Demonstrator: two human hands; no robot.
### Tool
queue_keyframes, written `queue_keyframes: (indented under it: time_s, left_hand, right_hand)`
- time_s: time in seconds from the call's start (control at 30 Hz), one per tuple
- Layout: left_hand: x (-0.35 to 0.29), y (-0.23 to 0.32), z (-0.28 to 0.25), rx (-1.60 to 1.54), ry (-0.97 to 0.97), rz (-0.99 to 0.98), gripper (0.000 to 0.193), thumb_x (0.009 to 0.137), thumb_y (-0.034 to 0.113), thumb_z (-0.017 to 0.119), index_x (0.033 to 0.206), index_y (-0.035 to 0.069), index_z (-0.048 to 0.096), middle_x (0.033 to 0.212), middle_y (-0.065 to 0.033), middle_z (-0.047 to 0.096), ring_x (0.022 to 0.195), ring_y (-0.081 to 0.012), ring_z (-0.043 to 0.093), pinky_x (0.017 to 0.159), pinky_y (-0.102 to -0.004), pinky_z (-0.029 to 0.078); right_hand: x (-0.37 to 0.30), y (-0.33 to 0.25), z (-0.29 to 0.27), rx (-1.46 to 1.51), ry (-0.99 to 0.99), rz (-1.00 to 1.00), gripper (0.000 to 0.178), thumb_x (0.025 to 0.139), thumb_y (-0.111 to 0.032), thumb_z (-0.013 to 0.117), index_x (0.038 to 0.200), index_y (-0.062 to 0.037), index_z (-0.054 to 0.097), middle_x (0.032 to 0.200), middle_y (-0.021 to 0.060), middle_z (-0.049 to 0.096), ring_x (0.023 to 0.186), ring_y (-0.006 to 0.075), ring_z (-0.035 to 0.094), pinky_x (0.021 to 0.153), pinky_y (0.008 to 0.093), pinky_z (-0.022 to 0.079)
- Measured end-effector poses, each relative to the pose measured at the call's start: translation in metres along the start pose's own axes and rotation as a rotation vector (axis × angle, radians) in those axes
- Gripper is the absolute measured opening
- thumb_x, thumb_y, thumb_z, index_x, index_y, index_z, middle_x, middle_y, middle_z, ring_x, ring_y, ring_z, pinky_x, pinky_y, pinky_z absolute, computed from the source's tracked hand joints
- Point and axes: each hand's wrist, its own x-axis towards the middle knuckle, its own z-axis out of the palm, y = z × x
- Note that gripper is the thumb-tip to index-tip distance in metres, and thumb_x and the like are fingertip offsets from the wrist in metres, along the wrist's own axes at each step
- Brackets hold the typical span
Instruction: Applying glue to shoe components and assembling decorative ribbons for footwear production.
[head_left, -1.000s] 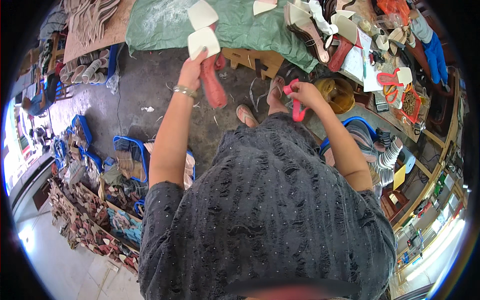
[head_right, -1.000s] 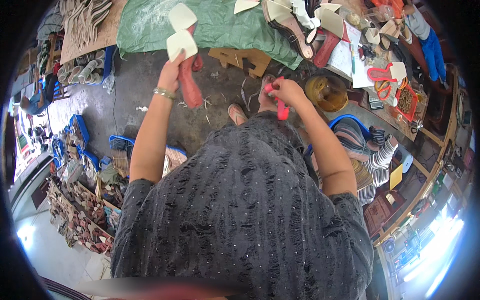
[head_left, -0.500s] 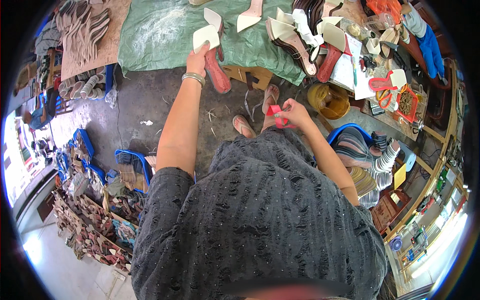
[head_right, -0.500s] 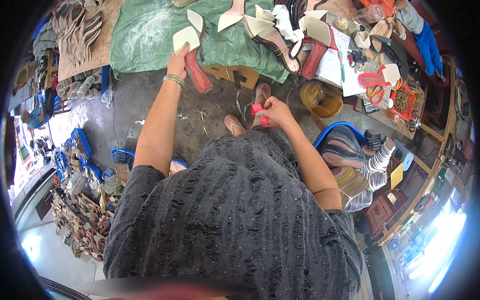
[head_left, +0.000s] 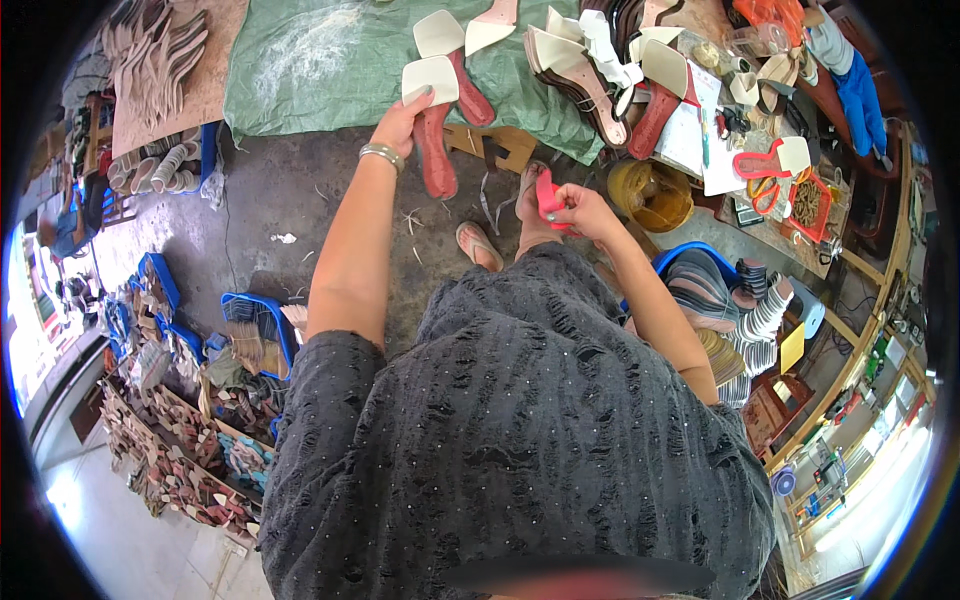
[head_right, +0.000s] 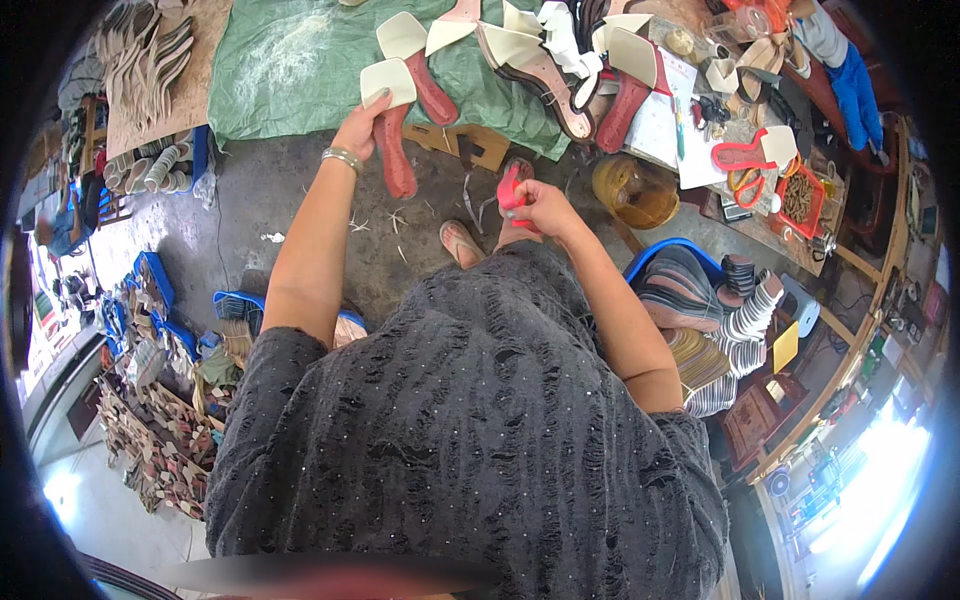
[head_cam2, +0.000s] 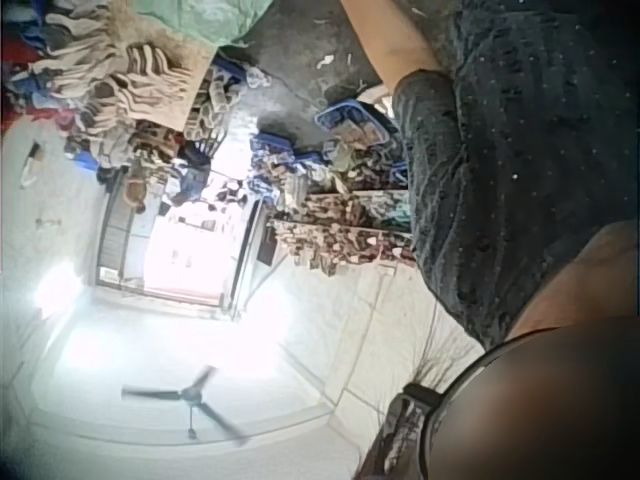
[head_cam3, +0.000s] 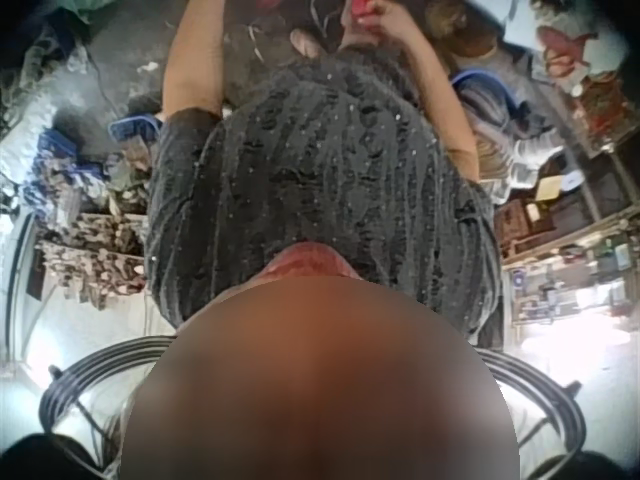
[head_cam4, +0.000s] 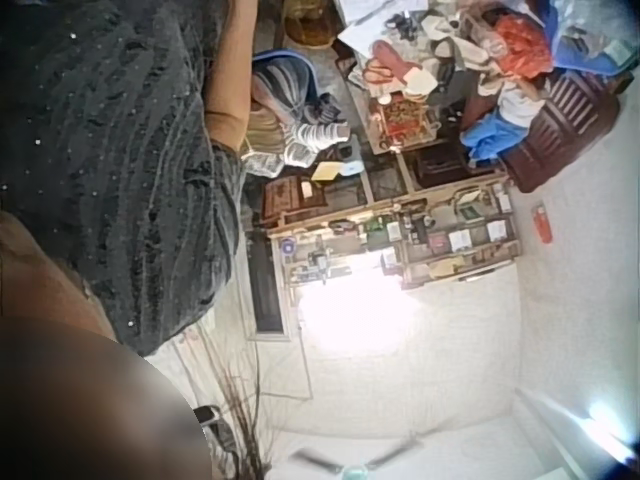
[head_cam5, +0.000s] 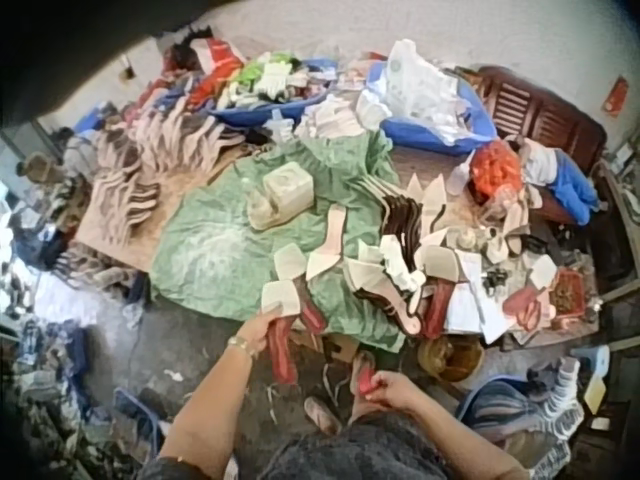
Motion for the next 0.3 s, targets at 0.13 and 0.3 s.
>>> queue_keyframes:
  time_s: [0.13,0.3]
  left_hand:
    - [-0.056,0.012,0.007,0.188,-0.286,-0.026,0.043,0.089,0.024,0.066,0.124,0.002,0.054,0.126,-0.0106,0.059,0.113,-0.0163,0.056,0.100,-0.0321,0.043]
    - [-0.144,0.052,0.049,0.547,-0.729,-0.101,0.080,0.077,0.031,0.077,0.139,-0.002,0.039,0.132,-0.0106,0.056,0.119,-0.0204,0.055,0.105,-0.0328,0.040]
  right_hand:
    - [-0.009,-0.033,0.008,0.283,-0.169,-0.098,0.024,0.080,0.001,0.070,0.098,-0.0047,0.055,0.088,0.0024,0.065,0.077,0.0092,0.062,0.069,0.0237,0.050]
    - [-0.027,-0.080,0.034,0.279,-0.312,-0.061,0.027,0.078,-0.003,0.073,0.100,-0.0031,0.057,0.082,-0.0011,0.064,0.070,0.0065,0.060,0.064,0.0191,0.047]
